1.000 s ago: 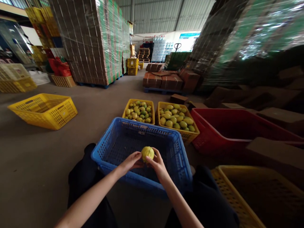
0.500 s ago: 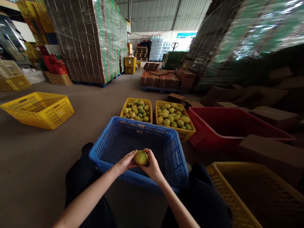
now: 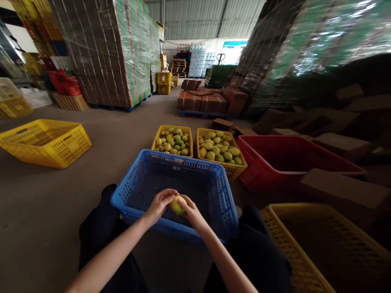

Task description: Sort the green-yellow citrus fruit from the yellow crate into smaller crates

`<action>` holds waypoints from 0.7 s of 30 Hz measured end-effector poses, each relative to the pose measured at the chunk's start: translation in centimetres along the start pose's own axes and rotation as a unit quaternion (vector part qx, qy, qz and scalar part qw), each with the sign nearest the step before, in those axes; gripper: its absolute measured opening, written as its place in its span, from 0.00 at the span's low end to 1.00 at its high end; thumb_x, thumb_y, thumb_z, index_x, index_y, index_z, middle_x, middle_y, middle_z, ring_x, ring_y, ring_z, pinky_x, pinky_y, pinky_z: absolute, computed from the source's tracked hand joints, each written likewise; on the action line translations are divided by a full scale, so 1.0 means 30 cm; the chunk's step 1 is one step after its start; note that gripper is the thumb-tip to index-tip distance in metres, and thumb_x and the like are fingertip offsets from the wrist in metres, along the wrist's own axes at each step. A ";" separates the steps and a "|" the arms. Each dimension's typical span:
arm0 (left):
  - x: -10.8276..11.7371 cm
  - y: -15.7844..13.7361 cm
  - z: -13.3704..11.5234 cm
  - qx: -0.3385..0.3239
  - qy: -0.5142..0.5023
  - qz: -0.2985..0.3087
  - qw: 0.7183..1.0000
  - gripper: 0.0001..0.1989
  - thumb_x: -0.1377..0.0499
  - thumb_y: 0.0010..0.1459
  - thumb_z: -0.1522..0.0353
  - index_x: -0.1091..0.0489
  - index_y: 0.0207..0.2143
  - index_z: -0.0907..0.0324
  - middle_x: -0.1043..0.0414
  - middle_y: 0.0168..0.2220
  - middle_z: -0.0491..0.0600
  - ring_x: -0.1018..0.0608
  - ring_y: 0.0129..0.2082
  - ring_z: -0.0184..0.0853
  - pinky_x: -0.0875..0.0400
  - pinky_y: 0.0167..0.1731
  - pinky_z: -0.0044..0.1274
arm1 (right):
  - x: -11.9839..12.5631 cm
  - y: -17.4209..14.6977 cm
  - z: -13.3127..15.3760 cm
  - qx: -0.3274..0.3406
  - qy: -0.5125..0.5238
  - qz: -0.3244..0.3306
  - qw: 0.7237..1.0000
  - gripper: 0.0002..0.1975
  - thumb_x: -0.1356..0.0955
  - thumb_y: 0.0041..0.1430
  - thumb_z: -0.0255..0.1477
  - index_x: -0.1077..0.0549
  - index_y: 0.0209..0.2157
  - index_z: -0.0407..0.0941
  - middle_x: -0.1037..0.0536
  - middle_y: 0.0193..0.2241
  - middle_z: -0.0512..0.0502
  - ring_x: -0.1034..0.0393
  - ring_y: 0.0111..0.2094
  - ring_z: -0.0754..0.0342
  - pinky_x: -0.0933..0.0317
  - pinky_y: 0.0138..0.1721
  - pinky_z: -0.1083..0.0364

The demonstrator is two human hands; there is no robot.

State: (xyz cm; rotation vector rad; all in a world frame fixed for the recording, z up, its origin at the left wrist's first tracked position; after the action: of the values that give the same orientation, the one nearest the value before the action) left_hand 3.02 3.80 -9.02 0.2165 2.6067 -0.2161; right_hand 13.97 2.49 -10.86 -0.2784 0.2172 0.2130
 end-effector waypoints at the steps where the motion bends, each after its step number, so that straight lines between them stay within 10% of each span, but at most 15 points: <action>1: 0.004 0.003 0.001 0.005 -0.001 -0.009 1.000 0.18 0.29 0.43 0.60 0.24 0.34 0.61 0.24 0.36 0.50 0.25 0.39 0.34 0.33 0.42 0.24 | 0.007 -0.001 0.013 0.023 -0.022 -0.012 0.999 0.28 0.26 0.41 0.49 0.29 0.39 0.44 0.28 0.29 0.51 0.32 0.28 0.56 0.36 0.27 0.57; 11: 0.030 -0.038 0.212 0.289 0.008 -0.015 0.957 0.25 0.44 0.57 0.51 0.27 0.44 0.63 0.24 0.31 0.51 0.26 0.25 0.32 0.31 0.29 0.24 | 0.036 -0.046 0.135 0.212 -0.253 -0.103 0.938 0.27 0.25 0.38 0.27 0.31 0.43 0.46 0.26 0.39 0.47 0.31 0.41 0.49 0.36 0.44 0.51; 21: 0.030 -0.002 0.292 0.280 -0.107 -0.091 0.950 0.17 0.40 0.57 0.57 0.25 0.41 0.61 0.23 0.37 0.55 0.22 0.41 0.44 0.27 0.39 0.30 | 0.095 0.008 0.057 0.212 -0.254 -0.099 0.938 0.20 0.27 0.43 0.31 0.26 0.42 0.48 0.22 0.39 0.45 0.26 0.41 0.44 0.32 0.43 0.51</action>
State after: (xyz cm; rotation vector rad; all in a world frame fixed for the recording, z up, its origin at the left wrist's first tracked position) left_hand 6.44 2.15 -16.97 0.1342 2.2911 -0.9909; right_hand 16.96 3.73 -9.99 0.1890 -0.2796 0.0287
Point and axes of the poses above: each hand's wrist, its own y-axis towards the middle knuckle, its own x-axis out of the back of the hand, z = x × y, the point moved 9 cm from there along y, towards the middle knuckle
